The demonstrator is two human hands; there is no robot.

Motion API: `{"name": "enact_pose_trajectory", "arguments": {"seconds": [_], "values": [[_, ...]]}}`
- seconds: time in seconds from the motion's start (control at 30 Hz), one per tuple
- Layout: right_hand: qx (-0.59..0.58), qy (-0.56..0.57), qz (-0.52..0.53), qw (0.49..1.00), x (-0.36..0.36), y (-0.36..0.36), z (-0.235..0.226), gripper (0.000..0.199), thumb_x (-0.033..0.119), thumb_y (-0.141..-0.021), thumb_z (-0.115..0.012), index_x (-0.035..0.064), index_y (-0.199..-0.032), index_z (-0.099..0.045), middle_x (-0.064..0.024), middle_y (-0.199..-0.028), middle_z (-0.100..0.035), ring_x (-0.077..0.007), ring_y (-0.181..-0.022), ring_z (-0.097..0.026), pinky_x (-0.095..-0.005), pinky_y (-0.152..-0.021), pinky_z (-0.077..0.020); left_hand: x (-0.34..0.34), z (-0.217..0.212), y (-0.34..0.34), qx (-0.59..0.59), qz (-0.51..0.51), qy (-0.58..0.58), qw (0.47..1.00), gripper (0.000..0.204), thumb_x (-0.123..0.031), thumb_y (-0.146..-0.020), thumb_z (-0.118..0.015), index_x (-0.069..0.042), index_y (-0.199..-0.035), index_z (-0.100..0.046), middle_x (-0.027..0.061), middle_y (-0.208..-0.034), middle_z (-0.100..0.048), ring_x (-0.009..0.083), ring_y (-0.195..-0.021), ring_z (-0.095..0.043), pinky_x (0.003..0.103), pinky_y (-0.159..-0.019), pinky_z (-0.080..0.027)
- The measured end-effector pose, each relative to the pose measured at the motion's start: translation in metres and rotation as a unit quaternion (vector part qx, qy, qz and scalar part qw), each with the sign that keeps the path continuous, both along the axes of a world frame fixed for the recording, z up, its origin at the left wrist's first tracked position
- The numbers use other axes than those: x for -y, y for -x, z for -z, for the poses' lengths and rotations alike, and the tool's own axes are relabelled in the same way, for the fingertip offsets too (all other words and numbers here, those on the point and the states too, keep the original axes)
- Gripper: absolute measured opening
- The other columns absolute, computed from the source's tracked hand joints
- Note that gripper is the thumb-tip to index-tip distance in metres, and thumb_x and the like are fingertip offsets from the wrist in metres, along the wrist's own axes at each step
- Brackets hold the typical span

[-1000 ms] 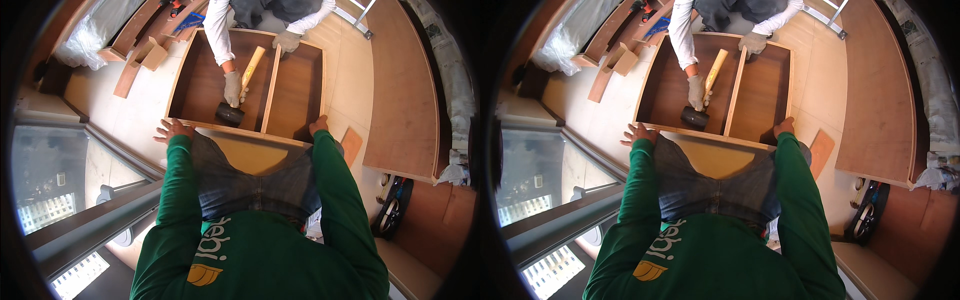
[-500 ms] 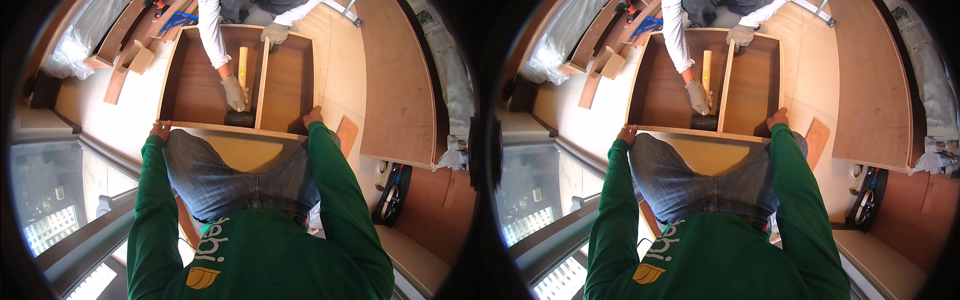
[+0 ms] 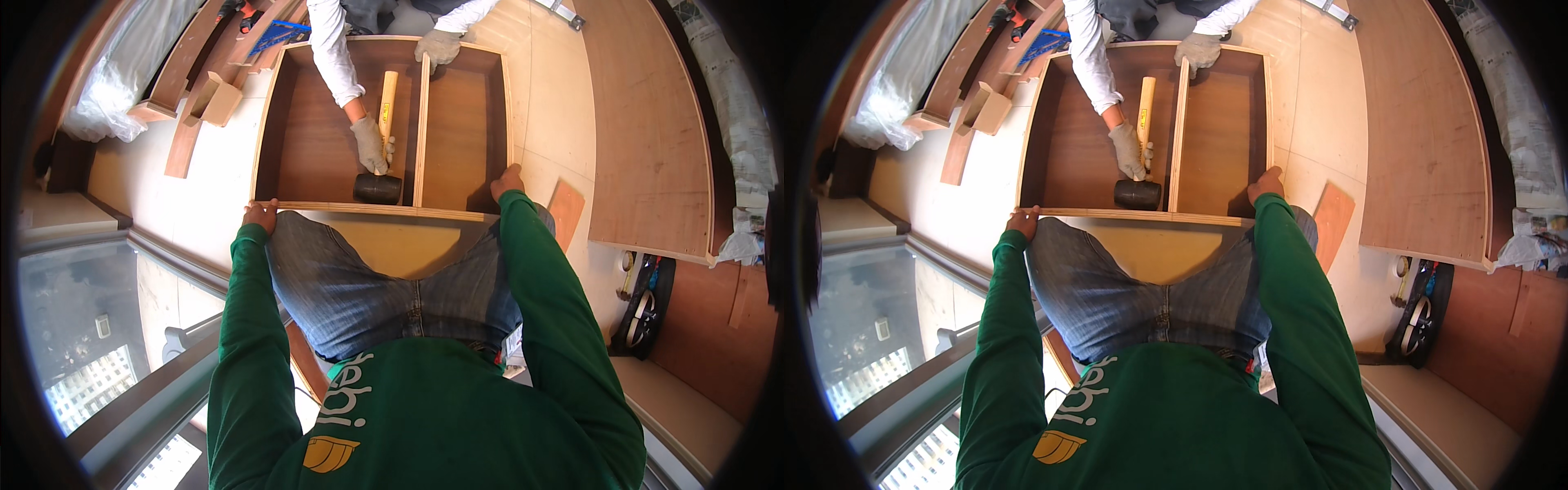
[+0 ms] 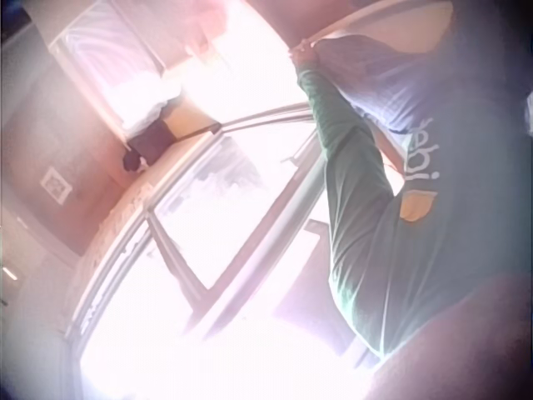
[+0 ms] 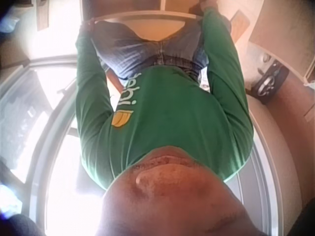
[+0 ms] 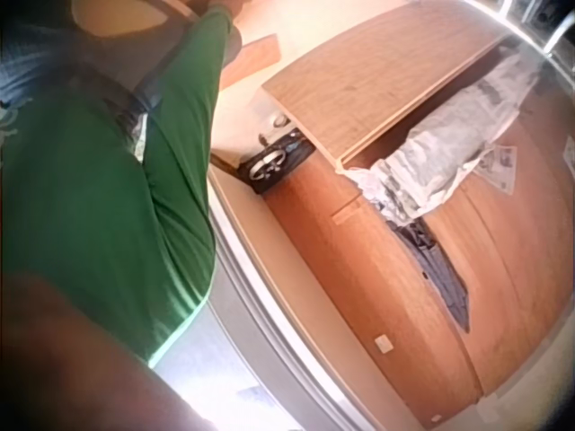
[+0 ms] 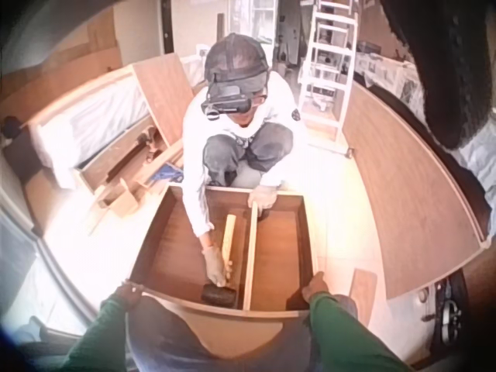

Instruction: The person sits on the floor and assembles a wooden cabinet frame with another person. They fit wooden dividers into the frame, use a rubber mallet to secure the joints, and measure the interior compartments with a tape measure.

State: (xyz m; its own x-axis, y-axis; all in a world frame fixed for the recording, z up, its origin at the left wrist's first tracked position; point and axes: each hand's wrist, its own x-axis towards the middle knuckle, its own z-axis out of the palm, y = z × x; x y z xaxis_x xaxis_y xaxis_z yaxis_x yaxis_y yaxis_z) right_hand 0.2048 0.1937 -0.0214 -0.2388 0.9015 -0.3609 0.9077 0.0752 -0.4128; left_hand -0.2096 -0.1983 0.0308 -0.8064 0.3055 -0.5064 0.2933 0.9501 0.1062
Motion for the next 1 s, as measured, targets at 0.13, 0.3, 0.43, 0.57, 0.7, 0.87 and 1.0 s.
{"name": "enact_pose_trajectory", "arguments": {"seconds": [0.13,0.3,0.43,0.57,0.7,0.87,1.0], "values": [[0.003,0.000,0.006,1.000,-0.001,0.000,0.001,0.045,0.006,-0.082,-0.063,-0.0054,-0.114,-0.034,-0.0348,-0.097,-0.065,-0.0463,-0.096,-0.066,-0.0496,-0.085,-0.0532,0.005,0.014,0.008,-0.036,0.040,0.014,0.998,0.097,-0.067,-0.093,-0.042,0.015,-0.143,-0.030,0.0385,-0.143,-0.040,0.0447,-0.136,-0.041,0.044,-0.113,-0.036],[0.004,0.004,0.010,1.000,0.000,0.000,0.002,0.045,0.006,-0.082,-0.064,-0.0046,-0.114,-0.034,-0.0342,-0.096,-0.065,-0.0463,-0.095,-0.066,-0.0496,-0.085,-0.0534,-0.001,0.005,0.001,-0.004,0.013,0.011,1.000,0.094,-0.059,-0.094,-0.048,0.018,-0.143,-0.029,0.0349,-0.148,-0.035,0.0421,-0.145,-0.028,0.044,-0.117,-0.029],[0.001,0.004,0.007,1.000,-0.001,0.000,0.002,0.045,0.006,-0.082,-0.064,-0.0042,-0.113,-0.034,-0.0342,-0.096,-0.064,-0.0464,-0.094,-0.067,-0.0498,-0.085,-0.0535,-0.004,-0.001,-0.002,-0.002,0.011,0.002,1.000,0.094,-0.059,-0.093,-0.050,0.019,-0.142,-0.029,0.0355,-0.147,-0.036,0.0428,-0.144,-0.028,0.044,-0.116,-0.030],[0.005,0.003,0.008,1.000,-0.001,0.000,0.002,0.046,0.006,-0.082,-0.065,-0.0043,-0.114,-0.034,-0.0345,-0.097,-0.064,-0.0466,-0.094,-0.066,-0.0502,-0.085,-0.0536,-0.005,0.000,-0.003,-0.014,0.005,-0.006,1.000,0.093,-0.058,-0.092,-0.052,0.019,-0.140,-0.032,0.0366,-0.145,-0.038,0.0441,-0.142,-0.031,0.044,-0.115,-0.032],[0.000,0.008,0.008,1.000,-0.001,0.000,0.001,0.047,0.006,-0.082,-0.065,-0.0047,-0.115,-0.033,-0.0352,-0.098,-0.064,-0.0470,-0.096,-0.066,-0.0501,-0.086,-0.0536,-0.003,0.005,0.001,-0.015,-0.002,-0.009,1.000,0.091,-0.057,-0.092,-0.053,0.019,-0.138,-0.035,0.0378,-0.143,-0.040,0.0454,-0.139,-0.036,0.045,-0.113,-0.035],[0.007,0.014,0.016,1.000,-0.001,0.002,-0.001,0.047,0.007,-0.083,-0.065,-0.0051,-0.115,-0.034,-0.0363,-0.101,-0.064,-0.0469,-0.099,-0.065,-0.0499,-0.088,-0.0532,-0.001,0.010,0.001,-0.034,0.008,-0.021,0.999,0.089,-0.057,-0.091,-0.054,0.019,-0.135,-0.038,0.0375,-0.139,-0.044,0.0457,-0.134,-0.042,0.046,-0.110,-0.038],[-0.001,0.017,0.025,1.000,-0.001,0.001,-0.001,0.043,0.007,-0.083,-0.062,-0.0038,-0.114,-0.035,-0.0380,-0.102,-0.062,-0.0498,-0.100,-0.064,-0.0508,-0.089,-0.0514,-0.005,0.008,0.000,-0.030,0.002,-0.007,1.000,0.089,-0.058,-0.091,-0.054,0.019,-0.135,-0.040,0.0373,-0.137,-0.046,0.0453,-0.132,-0.045,0.046,-0.108,-0.040]]}}
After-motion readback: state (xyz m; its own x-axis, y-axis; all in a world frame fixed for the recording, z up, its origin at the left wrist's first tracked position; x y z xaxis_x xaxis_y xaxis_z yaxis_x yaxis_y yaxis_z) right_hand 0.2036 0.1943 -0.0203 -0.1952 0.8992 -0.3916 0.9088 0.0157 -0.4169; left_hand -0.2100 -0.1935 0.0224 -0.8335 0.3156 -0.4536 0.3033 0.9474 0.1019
